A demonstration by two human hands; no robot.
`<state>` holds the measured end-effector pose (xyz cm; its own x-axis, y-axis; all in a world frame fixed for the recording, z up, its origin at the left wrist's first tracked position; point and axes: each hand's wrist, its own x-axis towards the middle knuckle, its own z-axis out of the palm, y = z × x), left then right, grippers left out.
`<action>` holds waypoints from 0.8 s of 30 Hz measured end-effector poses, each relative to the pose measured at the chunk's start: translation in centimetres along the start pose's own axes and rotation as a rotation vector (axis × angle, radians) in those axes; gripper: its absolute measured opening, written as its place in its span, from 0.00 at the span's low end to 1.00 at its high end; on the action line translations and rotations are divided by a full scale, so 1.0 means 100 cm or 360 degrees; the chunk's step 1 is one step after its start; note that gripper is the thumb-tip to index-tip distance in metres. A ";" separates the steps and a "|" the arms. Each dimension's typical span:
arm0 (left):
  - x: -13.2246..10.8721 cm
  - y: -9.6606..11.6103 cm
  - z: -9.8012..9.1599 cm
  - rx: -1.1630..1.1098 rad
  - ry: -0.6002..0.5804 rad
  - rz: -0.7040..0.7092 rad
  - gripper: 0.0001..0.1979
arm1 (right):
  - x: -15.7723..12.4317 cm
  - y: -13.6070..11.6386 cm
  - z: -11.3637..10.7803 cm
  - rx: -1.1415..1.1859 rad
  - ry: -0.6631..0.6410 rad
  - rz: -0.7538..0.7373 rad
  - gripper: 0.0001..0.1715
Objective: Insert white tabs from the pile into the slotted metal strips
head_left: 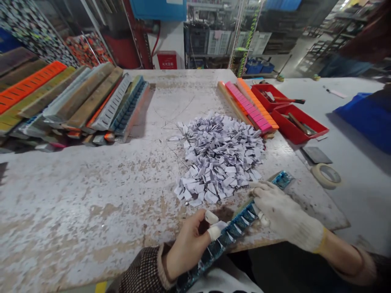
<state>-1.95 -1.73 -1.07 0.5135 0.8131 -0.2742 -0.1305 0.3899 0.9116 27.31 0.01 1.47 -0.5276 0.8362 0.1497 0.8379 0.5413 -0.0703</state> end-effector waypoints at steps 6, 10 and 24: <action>0.002 -0.001 0.002 -0.0020 -0.0009 0.0037 0.16 | 0.000 0.005 0.005 0.0092 0.0034 -0.0088 0.15; 0.003 0.004 0.001 -0.0057 -0.0022 0.0044 0.17 | -0.011 0.007 0.010 0.0185 0.0239 -0.0008 0.12; 0.010 -0.003 0.004 -0.0058 -0.0012 0.0008 0.17 | -0.019 -0.015 0.032 -0.0070 0.0650 0.0168 0.05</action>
<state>-1.10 -1.22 -1.50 0.5189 0.8120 -0.2673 -0.1641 0.4015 0.9011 26.62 -2.06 -1.87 -0.3474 0.7782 0.5232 0.8941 0.4431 -0.0654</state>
